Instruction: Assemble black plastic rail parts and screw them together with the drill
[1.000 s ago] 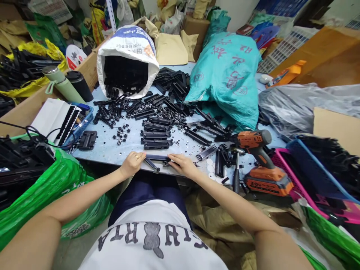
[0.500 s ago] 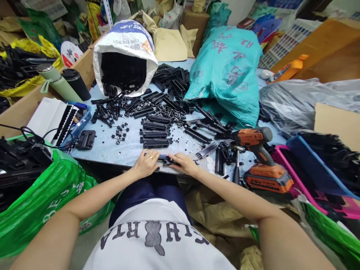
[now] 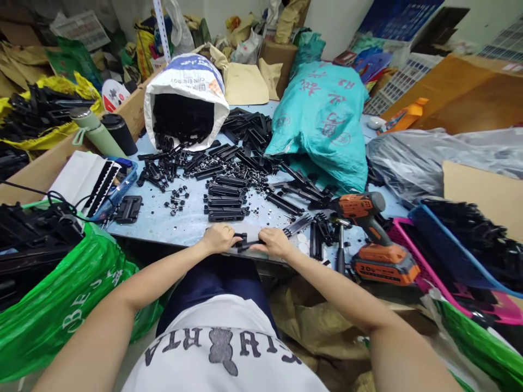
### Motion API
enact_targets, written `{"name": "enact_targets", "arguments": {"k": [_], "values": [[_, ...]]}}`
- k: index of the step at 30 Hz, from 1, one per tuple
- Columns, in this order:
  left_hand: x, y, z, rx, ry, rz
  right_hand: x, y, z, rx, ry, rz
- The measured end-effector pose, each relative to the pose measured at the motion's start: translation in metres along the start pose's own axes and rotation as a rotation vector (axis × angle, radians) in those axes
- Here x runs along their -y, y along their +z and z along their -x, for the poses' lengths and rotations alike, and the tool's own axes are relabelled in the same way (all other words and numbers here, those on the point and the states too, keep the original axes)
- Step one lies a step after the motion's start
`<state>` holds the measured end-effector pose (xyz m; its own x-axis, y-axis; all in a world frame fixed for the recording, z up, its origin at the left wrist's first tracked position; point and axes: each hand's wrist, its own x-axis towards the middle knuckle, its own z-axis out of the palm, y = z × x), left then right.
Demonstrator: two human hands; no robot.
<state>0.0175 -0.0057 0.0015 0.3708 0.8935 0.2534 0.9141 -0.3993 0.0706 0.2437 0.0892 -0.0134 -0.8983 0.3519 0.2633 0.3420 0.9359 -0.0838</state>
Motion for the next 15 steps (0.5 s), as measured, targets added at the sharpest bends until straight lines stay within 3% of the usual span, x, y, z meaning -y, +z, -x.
{"name": "enact_targets", "arguments": {"k": [3, 6, 8, 10, 12, 15], "values": [[-0.013, -0.029, 0.011, -0.162, 0.105, 0.271, 0.023, -0.014, 0.013, -0.019, -0.050, -0.200], [-0.045, -0.061, 0.031, -0.261, 0.207, 0.674, 0.045, -0.021, 0.024, -0.058, 0.003, -0.327], [-0.070, -0.074, 0.042, -0.315, 0.165, 0.827, 0.056, -0.021, 0.026, -0.074, 0.036, -0.336], [-0.091, -0.075, 0.046, -0.442, 0.069, 0.869, 0.065, -0.018, 0.021, -0.084, 0.054, -0.338], [-0.102, -0.065, 0.044, -0.610, 0.017, 0.820, 0.074, -0.014, 0.008, -0.092, 0.067, -0.343], [-0.091, -0.035, 0.034, -0.709, 0.067, 0.562, 0.082, -0.013, -0.017, -0.284, 0.256, -0.324]]}}
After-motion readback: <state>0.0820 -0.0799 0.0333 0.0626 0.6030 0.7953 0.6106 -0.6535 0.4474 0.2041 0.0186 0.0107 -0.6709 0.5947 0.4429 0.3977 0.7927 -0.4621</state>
